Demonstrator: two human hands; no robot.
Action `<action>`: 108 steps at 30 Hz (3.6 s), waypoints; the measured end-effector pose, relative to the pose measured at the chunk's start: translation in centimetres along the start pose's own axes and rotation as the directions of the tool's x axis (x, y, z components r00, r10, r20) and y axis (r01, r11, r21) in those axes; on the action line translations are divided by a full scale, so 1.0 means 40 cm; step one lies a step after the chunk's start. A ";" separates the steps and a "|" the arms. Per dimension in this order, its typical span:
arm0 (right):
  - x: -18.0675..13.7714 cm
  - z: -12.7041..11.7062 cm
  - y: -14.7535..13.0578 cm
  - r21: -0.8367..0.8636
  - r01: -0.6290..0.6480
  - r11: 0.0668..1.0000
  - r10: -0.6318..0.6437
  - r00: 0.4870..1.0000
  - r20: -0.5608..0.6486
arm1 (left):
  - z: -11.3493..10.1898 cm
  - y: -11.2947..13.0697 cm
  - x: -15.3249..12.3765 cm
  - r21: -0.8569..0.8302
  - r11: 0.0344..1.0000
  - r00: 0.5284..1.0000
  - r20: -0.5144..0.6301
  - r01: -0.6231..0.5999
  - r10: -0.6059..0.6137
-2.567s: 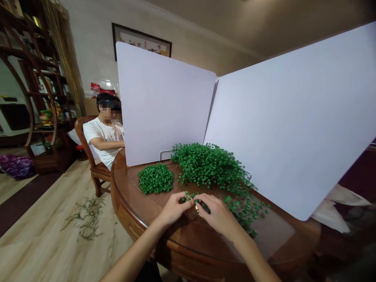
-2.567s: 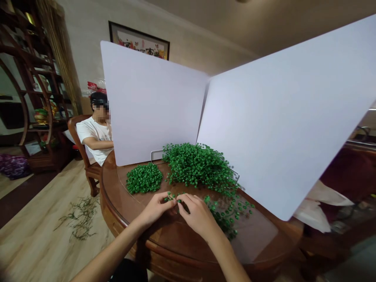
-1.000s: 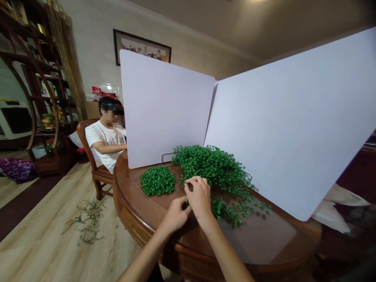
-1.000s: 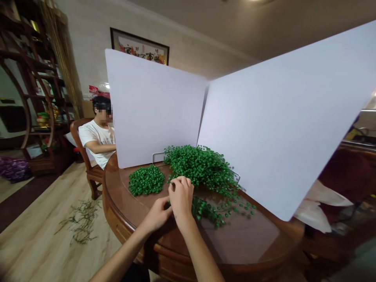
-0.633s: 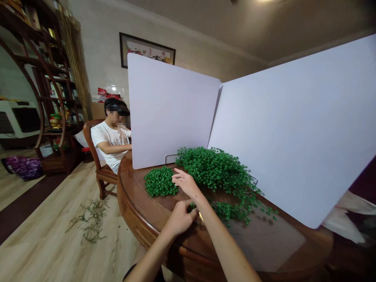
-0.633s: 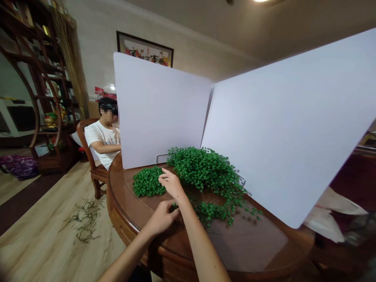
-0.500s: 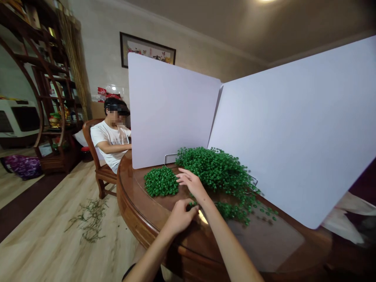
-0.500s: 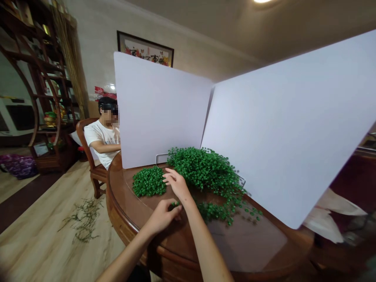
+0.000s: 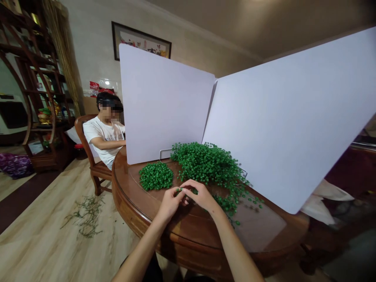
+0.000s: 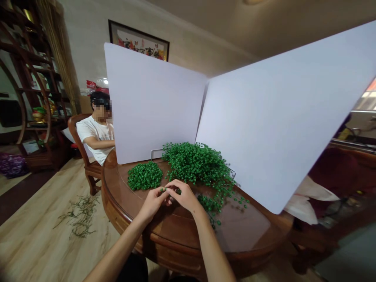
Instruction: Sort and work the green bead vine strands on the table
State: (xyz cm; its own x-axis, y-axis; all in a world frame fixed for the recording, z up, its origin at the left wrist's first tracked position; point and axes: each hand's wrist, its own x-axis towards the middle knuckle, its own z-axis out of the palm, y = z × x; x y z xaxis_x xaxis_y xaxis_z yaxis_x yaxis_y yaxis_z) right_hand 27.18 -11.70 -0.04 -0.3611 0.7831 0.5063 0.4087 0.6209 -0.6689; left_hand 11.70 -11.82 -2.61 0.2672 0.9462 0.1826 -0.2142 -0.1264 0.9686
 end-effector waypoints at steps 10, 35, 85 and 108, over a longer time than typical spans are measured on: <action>-0.001 0.011 0.040 -0.071 0.068 0.995 -0.076 0.991 -0.113 | 0.003 0.015 -0.007 -0.125 0.992 0.993 -0.119 -0.002 -0.013; -0.015 0.029 0.037 -0.209 0.065 0.976 -0.094 0.987 -0.131 | -0.002 0.010 0.009 -0.020 0.999 0.999 -0.002 0.033 -0.033; -0.002 0.081 0.021 -0.318 -0.084 0.944 -0.066 0.899 -0.434 | -0.026 -0.010 0.004 -0.221 0.975 0.994 -0.107 -0.028 0.004; -0.015 0.051 -0.013 -0.366 0.121 0.923 -0.183 0.973 -0.140 | -0.024 -0.004 0.000 0.218 0.969 0.932 -0.315 -0.115 0.181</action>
State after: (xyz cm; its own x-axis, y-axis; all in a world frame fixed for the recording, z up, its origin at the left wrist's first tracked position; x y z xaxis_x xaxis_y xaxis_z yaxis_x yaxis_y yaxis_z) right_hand 25.49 -12.56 -1.12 -0.3090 0.6532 0.6913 0.6398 0.6805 -0.3571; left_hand 10.86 -11.51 -2.94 -0.0859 0.9524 0.2924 -0.0335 -0.2961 0.9546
